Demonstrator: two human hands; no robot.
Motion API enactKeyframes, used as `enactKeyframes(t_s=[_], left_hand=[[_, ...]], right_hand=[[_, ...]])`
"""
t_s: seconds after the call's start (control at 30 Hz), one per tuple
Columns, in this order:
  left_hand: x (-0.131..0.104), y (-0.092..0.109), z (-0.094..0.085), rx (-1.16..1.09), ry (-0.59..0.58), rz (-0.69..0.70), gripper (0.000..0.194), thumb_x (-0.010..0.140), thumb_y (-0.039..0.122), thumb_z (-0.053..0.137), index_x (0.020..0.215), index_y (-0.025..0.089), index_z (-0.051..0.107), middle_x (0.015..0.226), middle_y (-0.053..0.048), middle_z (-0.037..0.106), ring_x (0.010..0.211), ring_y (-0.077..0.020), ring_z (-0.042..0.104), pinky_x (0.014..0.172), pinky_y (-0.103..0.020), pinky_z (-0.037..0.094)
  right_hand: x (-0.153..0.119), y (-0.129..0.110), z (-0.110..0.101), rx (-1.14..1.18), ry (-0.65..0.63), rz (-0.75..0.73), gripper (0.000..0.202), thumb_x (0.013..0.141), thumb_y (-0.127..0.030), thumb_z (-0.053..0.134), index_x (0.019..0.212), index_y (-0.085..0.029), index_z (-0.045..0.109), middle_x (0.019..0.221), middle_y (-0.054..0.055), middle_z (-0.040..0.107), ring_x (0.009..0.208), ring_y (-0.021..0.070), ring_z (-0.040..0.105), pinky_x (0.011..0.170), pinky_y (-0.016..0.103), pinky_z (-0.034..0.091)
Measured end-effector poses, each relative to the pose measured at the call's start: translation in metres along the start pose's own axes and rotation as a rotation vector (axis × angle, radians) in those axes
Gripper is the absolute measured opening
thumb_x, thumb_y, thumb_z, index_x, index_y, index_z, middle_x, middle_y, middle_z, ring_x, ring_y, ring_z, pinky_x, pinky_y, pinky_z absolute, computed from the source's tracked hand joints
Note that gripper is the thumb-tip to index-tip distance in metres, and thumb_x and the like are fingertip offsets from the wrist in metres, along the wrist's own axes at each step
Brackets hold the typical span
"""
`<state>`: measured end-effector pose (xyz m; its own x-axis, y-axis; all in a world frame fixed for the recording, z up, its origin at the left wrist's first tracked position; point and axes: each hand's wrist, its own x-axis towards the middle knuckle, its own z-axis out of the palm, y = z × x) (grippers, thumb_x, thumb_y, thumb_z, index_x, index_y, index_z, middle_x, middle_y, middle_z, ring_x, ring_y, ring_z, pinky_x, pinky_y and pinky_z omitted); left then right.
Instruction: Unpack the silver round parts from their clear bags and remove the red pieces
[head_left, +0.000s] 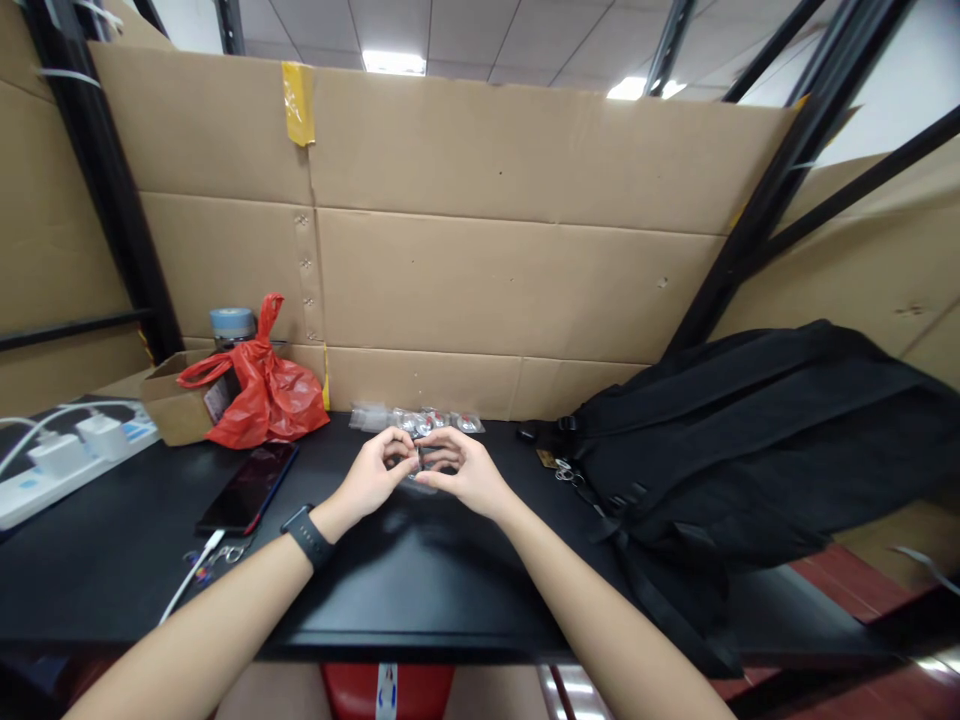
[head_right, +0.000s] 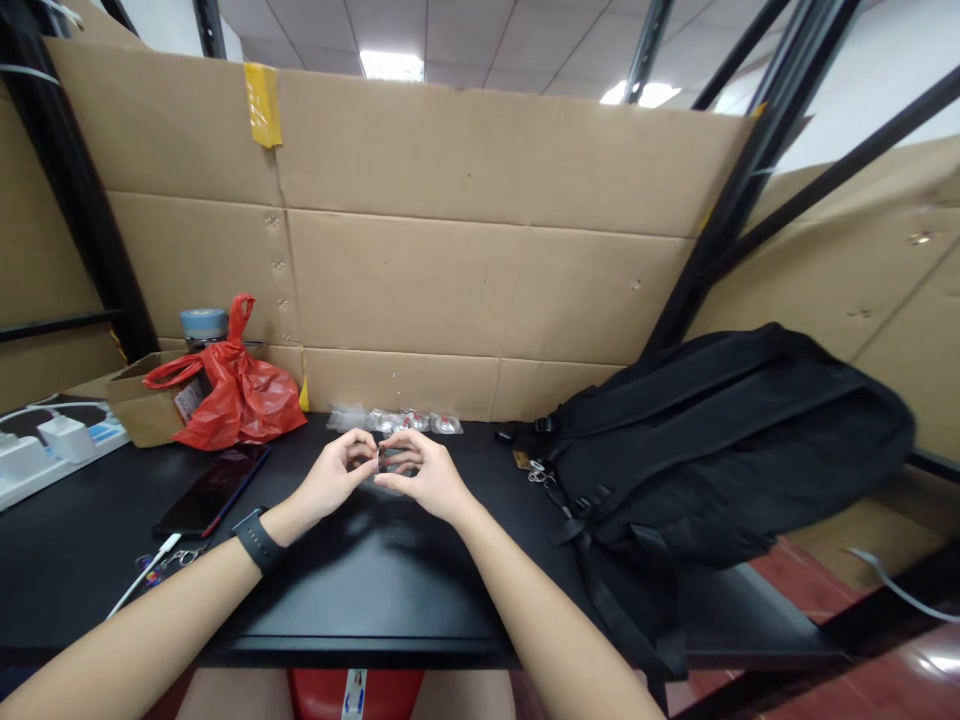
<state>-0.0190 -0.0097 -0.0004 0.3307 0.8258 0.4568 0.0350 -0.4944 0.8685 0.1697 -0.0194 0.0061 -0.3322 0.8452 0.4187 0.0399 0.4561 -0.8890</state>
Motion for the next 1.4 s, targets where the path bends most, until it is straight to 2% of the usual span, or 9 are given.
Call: enactKeyframes(t_s=[0.13,0.33,0.5,0.6,0.77,0.9,1.13,1.3,1.4], left_hand=[[-0.002,0.004,0.001,0.153,0.057,0.084,0.011,0.085,0.021,0.062,0.091,0.019,0.053,0.086,0.0,0.063,0.086,-0.0152,0.064,0.086,-0.029,0.048],[-0.003,0.006,0.004,0.138,0.081,0.08,0.013,0.084,0.02,0.06,0.092,0.02,0.05,0.088,-0.001,0.062,0.085,-0.0156,0.065,0.081,-0.028,0.049],[-0.003,0.01,0.004,0.143,0.14,0.096,0.019,0.084,0.024,0.064,0.096,0.021,0.049,0.086,-0.001,0.065,0.084,-0.0163,0.066,0.083,-0.029,0.051],[-0.004,0.011,0.002,0.171,0.154,0.112,0.02,0.084,0.024,0.064,0.098,0.021,0.05,0.087,-0.002,0.067,0.086,-0.0169,0.067,0.086,-0.031,0.051],[-0.005,0.013,0.001,0.209,0.112,0.131,0.019,0.086,0.026,0.065,0.099,0.021,0.051,0.087,-0.001,0.067,0.087,-0.0167,0.066,0.089,-0.031,0.049],[-0.005,0.019,0.001,0.354,0.15,0.186,0.015,0.093,0.029,0.053,0.105,0.02,0.059,0.105,-0.006,0.066,0.101,-0.0191,0.062,0.093,-0.033,0.047],[-0.007,0.018,0.002,0.628,-0.017,0.168,0.008,0.086,0.029,0.065,0.086,0.022,0.069,0.1,-0.003,0.071,0.103,-0.0227,0.061,0.092,-0.037,0.045],[-0.005,0.012,0.0,0.65,-0.036,0.166,0.007,0.086,0.028,0.066,0.085,0.023,0.072,0.098,-0.002,0.073,0.1,-0.0219,0.062,0.09,-0.036,0.045],[-0.005,0.011,-0.001,0.638,-0.028,0.149,0.011,0.088,0.028,0.064,0.085,0.023,0.073,0.095,-0.003,0.074,0.097,-0.0217,0.063,0.089,-0.035,0.046]], right_hand=[[0.0,0.001,0.002,0.019,0.006,0.018,0.048,0.062,-0.033,0.088,0.1,-0.021,0.06,0.106,0.007,0.07,0.094,0.023,0.072,0.077,0.033,0.059],[-0.001,0.001,0.006,0.007,0.025,-0.034,0.044,0.064,-0.037,0.087,0.095,-0.022,0.06,0.108,0.005,0.067,0.083,0.0187,0.07,0.075,0.031,0.058],[-0.001,0.001,0.003,-0.186,-0.004,-0.027,0.031,0.093,-0.052,0.054,0.091,-0.021,0.062,0.088,0.003,0.066,0.077,0.0181,0.065,0.07,0.03,0.053],[0.0,-0.002,0.001,-0.293,-0.054,-0.119,0.036,0.1,-0.048,0.043,0.091,-0.02,0.064,0.088,0.004,0.065,0.083,0.018,0.061,0.077,0.03,0.049],[0.001,-0.004,0.0,-0.322,-0.044,-0.157,0.031,0.098,-0.043,0.049,0.084,-0.019,0.062,0.101,0.006,0.063,0.09,0.0175,0.059,0.076,0.028,0.047],[0.001,-0.001,-0.001,-0.406,-0.038,-0.122,0.028,0.096,-0.039,0.053,0.077,-0.019,0.062,0.108,0.006,0.061,0.088,0.0164,0.059,0.073,0.027,0.047],[0.001,-0.002,-0.003,-0.429,-0.011,-0.124,0.021,0.093,-0.03,0.055,0.077,-0.019,0.064,0.11,0.006,0.059,0.092,0.0171,0.06,0.073,0.028,0.047],[0.002,-0.002,-0.005,-0.45,-0.04,-0.137,0.023,0.094,-0.031,0.053,0.077,-0.019,0.063,0.1,0.005,0.064,0.088,0.0165,0.061,0.073,0.027,0.047],[0.001,0.0,-0.006,-0.429,-0.089,-0.127,0.016,0.086,-0.035,0.066,0.088,-0.02,0.064,0.093,0.003,0.067,0.082,0.0156,0.062,0.072,0.027,0.049]])
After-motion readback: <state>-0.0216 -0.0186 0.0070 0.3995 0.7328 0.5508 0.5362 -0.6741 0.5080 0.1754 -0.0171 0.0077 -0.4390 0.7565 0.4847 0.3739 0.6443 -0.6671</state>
